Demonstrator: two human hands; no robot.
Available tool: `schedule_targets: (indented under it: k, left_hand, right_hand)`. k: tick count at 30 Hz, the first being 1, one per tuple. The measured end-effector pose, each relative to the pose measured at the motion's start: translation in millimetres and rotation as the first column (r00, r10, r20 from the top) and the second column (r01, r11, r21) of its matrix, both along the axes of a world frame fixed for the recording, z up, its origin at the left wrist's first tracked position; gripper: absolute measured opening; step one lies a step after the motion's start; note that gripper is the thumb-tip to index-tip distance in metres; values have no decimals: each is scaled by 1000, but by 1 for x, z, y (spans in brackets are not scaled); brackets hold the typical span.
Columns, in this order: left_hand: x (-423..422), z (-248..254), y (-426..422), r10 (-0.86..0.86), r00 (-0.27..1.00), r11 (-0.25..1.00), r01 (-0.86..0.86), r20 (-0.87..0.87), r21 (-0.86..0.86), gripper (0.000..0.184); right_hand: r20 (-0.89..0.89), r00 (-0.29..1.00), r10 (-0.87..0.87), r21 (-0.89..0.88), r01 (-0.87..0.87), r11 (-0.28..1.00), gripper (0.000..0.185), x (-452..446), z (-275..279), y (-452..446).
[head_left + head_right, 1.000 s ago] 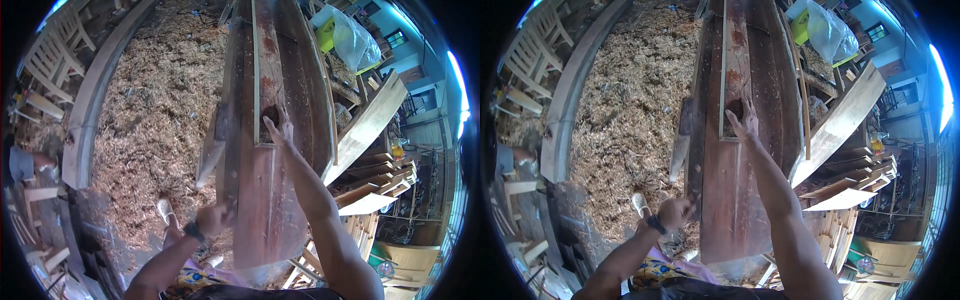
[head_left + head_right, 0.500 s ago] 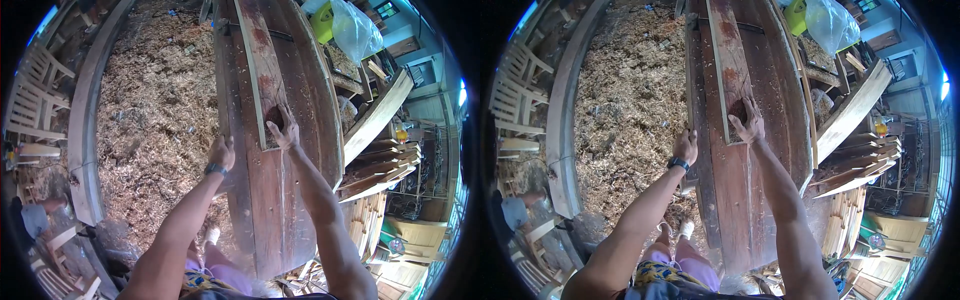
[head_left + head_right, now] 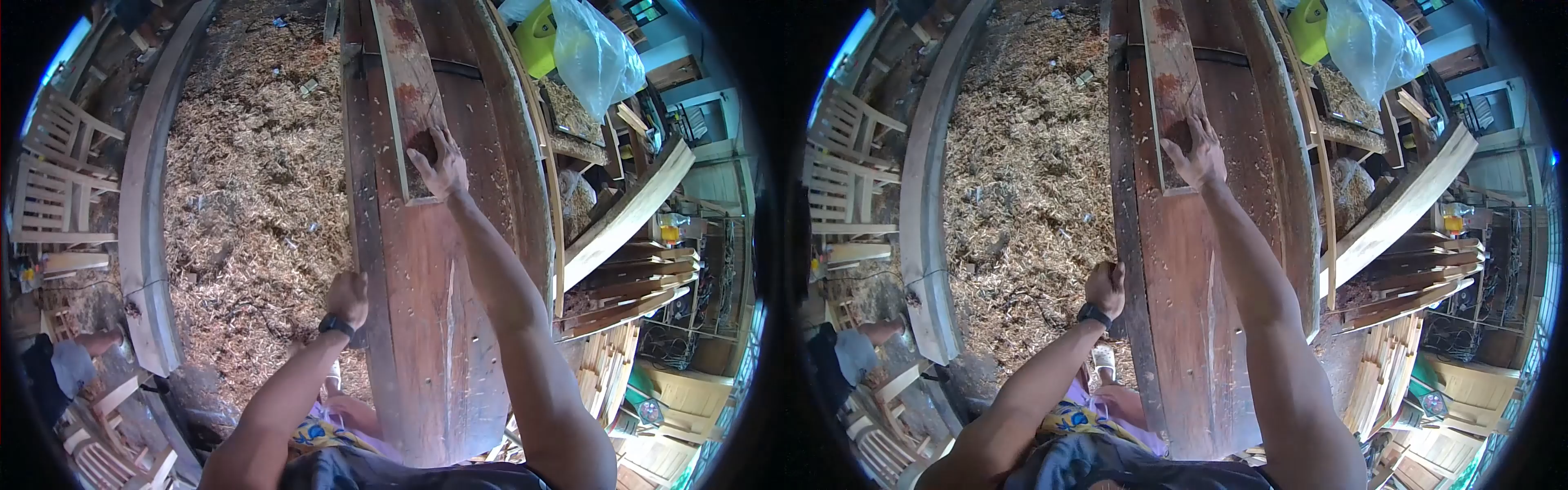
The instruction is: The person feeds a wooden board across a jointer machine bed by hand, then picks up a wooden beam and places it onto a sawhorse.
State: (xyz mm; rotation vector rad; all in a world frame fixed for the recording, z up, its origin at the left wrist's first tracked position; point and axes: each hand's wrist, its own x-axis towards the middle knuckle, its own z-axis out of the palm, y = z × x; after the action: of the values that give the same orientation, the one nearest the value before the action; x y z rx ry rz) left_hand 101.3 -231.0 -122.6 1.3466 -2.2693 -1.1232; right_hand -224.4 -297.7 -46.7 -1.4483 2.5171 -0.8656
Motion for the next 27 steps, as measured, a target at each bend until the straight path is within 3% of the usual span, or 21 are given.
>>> schedule_targets:
  k: [1, 2, 6, 12, 14, 18, 21, 23, 27]
  left_hand:
    - [-1, 2, -1, -31, 999, 998, 29, -35, -56, 36]
    - [2, 4, 0, -96, 994, 995, 97, 43, -14, 24]
    - [2, 3, 4, -18, 998, 998, 15, -58, -57, 25]
    - [5, -8, 11, 27, 1000, 999, -28, -11, -17, 26]
    - [5, -3, 7, 30, 999, 999, -31, 20, 29, 25]
    - [4, -1, 4, 17, 1000, 998, -18, 12, 57, 25]
    - [4, -4, 6, 41, 999, 999, -41, -11, -10, 26]
    - [4, -1, 7, 35, 999, 999, -35, 14, 5, 26]
    - [3, -3, 5, 51, 999, 999, -51, -2, 11, 26]
  right_hand:
    - [0, 1000, 0, -5, 0, 1000, 93, -6, 0, -12]
    - [-11, 1000, 2, -15, -2, 1000, 92, -12, 0, -23]
    - [-1, 999, 36, -52, -36, 998, 92, -34, 0, -60]
    - [-43, 999, 31, -47, -33, 998, 90, -50, -3, -88]
    - [-165, 986, 11, -89, -26, 996, 78, -52, -5, -93]
    - [-156, 988, 6, -118, -25, 993, 76, -62, -10, -107]
    - [-260, 964, 48, -182, -98, 978, 74, -62, -10, -109]
    - [-386, 920, 63, 42, -51, 998, 74, -51, 0, -100]
    - [-285, 958, 41, 154, 3, 988, 77, -35, 3, -102]
